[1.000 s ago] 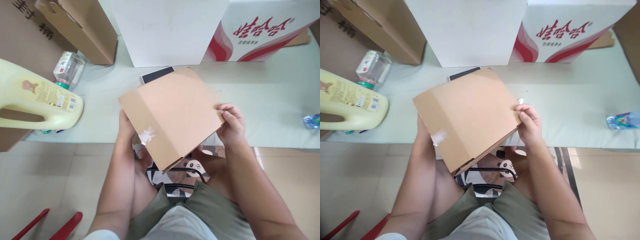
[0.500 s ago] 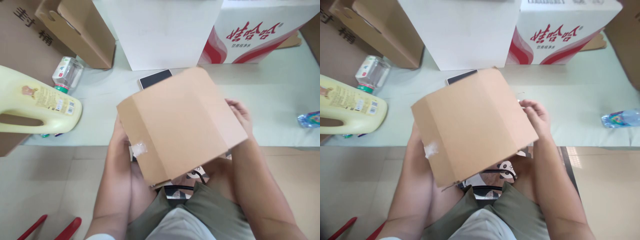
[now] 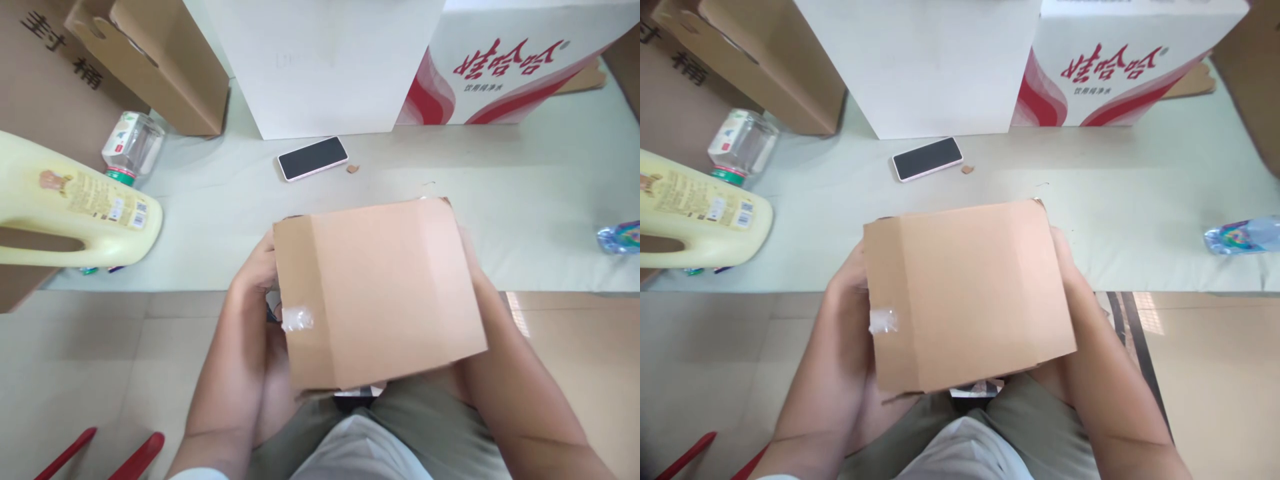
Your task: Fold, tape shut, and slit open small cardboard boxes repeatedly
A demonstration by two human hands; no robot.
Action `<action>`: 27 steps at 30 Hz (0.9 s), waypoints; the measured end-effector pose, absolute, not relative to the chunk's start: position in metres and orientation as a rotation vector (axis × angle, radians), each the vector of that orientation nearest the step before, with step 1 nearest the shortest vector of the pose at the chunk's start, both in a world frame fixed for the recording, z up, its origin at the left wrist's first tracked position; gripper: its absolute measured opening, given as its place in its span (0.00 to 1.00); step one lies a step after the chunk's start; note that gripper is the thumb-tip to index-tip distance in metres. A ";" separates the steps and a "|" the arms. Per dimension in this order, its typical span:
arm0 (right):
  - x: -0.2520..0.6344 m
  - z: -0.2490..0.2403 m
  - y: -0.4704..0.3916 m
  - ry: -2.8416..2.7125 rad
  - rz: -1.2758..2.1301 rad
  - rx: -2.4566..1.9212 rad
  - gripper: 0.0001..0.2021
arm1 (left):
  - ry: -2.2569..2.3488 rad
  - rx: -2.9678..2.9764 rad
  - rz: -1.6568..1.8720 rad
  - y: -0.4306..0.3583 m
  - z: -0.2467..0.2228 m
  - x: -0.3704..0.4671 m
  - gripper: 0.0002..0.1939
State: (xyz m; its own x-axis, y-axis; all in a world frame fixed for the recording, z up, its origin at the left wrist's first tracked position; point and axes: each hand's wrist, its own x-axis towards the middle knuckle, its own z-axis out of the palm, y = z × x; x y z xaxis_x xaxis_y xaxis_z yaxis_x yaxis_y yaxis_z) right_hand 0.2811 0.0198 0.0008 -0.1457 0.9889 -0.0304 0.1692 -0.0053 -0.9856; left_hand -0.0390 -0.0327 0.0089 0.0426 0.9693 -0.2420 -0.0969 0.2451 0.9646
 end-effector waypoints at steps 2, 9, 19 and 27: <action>0.281 0.005 0.015 -1.422 1.270 -1.253 0.25 | 1.268 0.865 1.094 -0.035 0.005 -0.041 0.13; 0.279 -0.006 0.024 -1.196 1.448 -1.147 0.26 | 1.285 0.691 1.159 -0.037 -0.001 -0.042 0.16; 0.264 -0.015 0.020 -1.152 1.530 -1.151 0.19 | 1.069 0.728 1.086 -0.031 0.002 -0.037 0.32; 0.294 -0.007 0.042 -0.900 1.231 -1.165 0.20 | 1.147 0.465 1.643 -0.025 0.001 -0.044 0.19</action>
State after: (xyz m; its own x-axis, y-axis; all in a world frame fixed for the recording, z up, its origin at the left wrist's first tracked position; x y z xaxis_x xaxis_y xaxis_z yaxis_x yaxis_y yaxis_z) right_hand 0.2937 0.0419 -0.0067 0.1530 0.9848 -0.0820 -0.2212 -0.0467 -0.9741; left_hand -0.0436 -0.0246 0.0012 -0.3917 0.8913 -0.2282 -0.5215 -0.0108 0.8532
